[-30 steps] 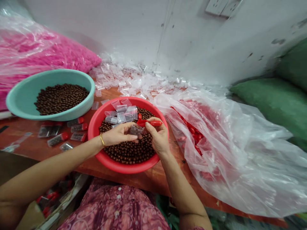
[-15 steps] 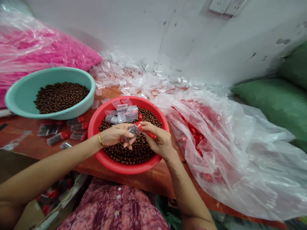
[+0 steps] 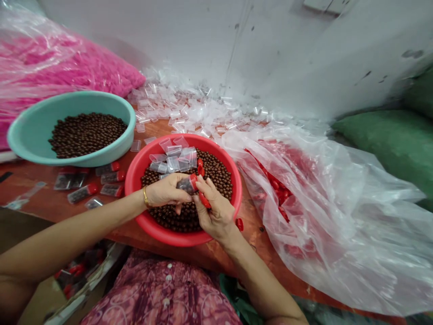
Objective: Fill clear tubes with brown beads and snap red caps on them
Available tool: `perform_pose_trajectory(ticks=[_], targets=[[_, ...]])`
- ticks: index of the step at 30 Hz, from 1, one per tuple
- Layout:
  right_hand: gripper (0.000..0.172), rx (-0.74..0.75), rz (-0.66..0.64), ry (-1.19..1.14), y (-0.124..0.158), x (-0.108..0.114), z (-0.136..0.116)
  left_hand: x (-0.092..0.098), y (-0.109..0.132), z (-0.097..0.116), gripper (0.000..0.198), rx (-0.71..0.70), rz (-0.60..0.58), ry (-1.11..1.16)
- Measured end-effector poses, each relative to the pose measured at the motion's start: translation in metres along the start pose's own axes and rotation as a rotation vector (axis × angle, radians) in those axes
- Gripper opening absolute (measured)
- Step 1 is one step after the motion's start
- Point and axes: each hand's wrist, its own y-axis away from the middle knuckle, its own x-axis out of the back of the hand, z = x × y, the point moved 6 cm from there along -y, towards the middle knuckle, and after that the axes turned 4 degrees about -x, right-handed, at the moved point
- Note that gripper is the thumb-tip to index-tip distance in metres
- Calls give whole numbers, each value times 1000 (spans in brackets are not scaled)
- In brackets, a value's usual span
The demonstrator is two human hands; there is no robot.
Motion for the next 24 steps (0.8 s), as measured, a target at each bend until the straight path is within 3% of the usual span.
perform_pose_trajectory(ticks=[4, 7, 14, 19, 24], targets=[[50, 50, -2, -50, -2, 3, 4, -1, -2, -3, 25, 59, 12, -96], [53, 84, 36, 51, -2, 3, 3, -2, -4, -4, 17, 78, 47, -157], [54, 160, -11, 264, -2, -7, -9, 4, 2, -3, 11, 110, 148, -264], [43, 160, -11, 206, -13, -6, -4, 4, 3, 1, 14, 126, 146, -292], [53, 172, -5, 168, -5, -8, -12, 4, 4, 1, 6, 91, 142, -370]])
